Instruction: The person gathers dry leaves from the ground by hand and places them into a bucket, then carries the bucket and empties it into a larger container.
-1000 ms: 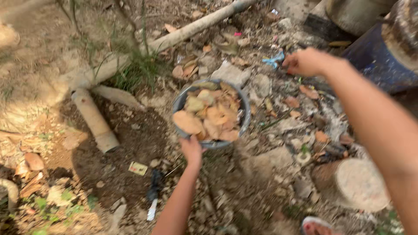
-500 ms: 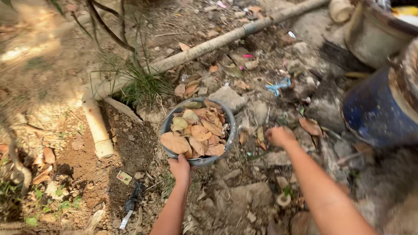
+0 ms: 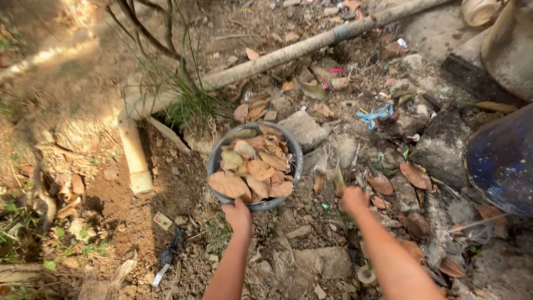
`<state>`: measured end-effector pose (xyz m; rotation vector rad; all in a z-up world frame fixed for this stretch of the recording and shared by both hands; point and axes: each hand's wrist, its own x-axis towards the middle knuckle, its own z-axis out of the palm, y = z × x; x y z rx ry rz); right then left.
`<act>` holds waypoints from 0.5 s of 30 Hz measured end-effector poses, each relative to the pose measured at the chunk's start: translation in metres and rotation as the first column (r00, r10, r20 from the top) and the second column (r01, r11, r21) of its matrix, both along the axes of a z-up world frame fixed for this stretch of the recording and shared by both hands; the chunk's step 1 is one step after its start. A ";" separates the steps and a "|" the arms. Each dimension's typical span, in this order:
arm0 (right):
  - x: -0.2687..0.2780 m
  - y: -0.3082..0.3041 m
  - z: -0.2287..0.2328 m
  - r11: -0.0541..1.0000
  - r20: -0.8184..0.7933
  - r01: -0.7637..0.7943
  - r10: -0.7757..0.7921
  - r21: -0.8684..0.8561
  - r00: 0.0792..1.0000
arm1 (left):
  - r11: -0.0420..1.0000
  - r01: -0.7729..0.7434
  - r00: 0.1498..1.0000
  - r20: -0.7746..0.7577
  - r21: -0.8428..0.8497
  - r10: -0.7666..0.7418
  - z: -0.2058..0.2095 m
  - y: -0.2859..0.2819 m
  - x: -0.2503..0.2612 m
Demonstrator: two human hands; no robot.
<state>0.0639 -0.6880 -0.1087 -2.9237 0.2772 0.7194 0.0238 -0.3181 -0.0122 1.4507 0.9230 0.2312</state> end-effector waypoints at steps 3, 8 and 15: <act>0.008 -0.019 0.006 0.975 0.027 0.150 -0.157 0.161 0.987 | 0.996 0.065 0.998 0.008 -0.053 -0.065 0.001 0.017 0.004; 0.024 -0.056 0.055 0.841 0.246 0.279 -0.424 0.463 0.871 | 0.985 0.163 0.977 -0.132 -0.058 -0.169 0.014 0.040 0.014; 0.069 -0.015 0.139 0.746 0.558 -0.122 -0.368 0.655 0.744 | 0.984 0.163 0.980 -0.101 -0.069 -0.169 0.031 0.035 0.012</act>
